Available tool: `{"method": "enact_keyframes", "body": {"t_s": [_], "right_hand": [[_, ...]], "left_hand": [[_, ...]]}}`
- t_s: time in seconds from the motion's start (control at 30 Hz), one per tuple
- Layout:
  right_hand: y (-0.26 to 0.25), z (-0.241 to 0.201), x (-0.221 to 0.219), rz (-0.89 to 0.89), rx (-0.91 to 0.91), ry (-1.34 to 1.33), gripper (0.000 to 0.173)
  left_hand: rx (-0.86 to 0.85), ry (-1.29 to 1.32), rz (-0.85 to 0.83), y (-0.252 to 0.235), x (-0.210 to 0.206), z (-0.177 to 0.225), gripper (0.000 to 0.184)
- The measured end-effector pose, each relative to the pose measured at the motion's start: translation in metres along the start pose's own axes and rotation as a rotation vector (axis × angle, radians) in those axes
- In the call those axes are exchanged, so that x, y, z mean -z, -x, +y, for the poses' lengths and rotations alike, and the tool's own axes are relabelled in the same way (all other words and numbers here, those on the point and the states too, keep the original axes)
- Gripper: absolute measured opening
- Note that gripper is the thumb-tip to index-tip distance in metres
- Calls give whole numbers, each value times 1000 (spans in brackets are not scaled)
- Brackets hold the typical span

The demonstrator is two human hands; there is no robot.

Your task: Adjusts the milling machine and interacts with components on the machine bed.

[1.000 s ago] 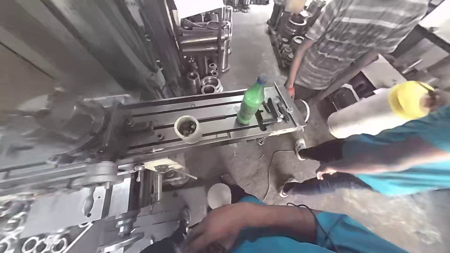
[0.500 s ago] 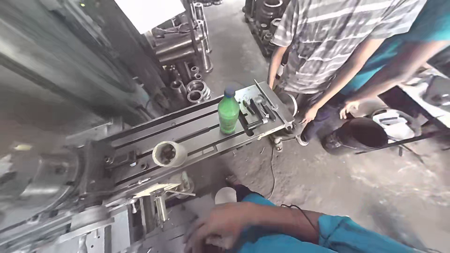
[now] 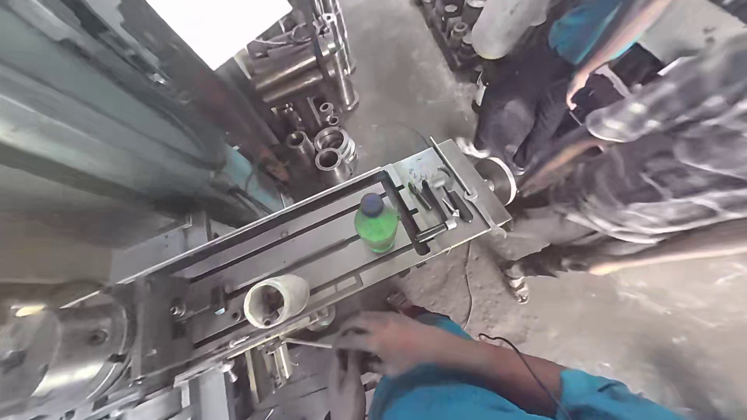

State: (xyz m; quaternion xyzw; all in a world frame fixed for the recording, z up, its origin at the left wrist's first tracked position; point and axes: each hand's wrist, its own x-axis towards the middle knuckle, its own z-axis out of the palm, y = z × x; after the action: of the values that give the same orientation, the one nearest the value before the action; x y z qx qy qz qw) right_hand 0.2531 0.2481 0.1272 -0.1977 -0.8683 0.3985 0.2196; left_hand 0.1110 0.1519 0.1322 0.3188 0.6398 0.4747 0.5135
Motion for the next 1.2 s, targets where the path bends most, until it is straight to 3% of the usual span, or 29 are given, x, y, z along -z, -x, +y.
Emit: {"method": "enact_keyframes", "body": {"t_s": [0.2,0.47,0.53,0.67,0.73,0.77,0.83,0.9,0.97,1.07,1.2], "right_hand": [[7,22,16,132,-72,129,63],[26,48,42,309,-92,190,51],[27,51,46,291,-69,265,52],[27,50,58,85,-107,214,60],[32,49,70,29,-131,100,54],[36,48,78,101,-139,50,43],[46,46,105,354,-261,19,28],[54,46,142,615,-572,118,25],[60,67,172,763,-809,320,21],[61,100,196,698,-996,420,27],[35,140,186,528,-1127,417,62]], "left_hand": [[-19,24,-110,-35,-28,14,32],[105,215,-191,-59,-56,20,34],[177,347,-173,-62,-61,17,33],[264,451,-121,-63,-69,10,37],[261,482,-140,-65,-68,3,41],[264,505,-170,-67,-66,-2,41],[235,574,-262,-72,-62,-14,36],[227,631,-324,-73,-55,-22,42],[244,619,-301,-70,-50,-26,48],[277,564,-243,-64,-45,-34,46],[269,464,-184,-55,-39,-37,39]]}}
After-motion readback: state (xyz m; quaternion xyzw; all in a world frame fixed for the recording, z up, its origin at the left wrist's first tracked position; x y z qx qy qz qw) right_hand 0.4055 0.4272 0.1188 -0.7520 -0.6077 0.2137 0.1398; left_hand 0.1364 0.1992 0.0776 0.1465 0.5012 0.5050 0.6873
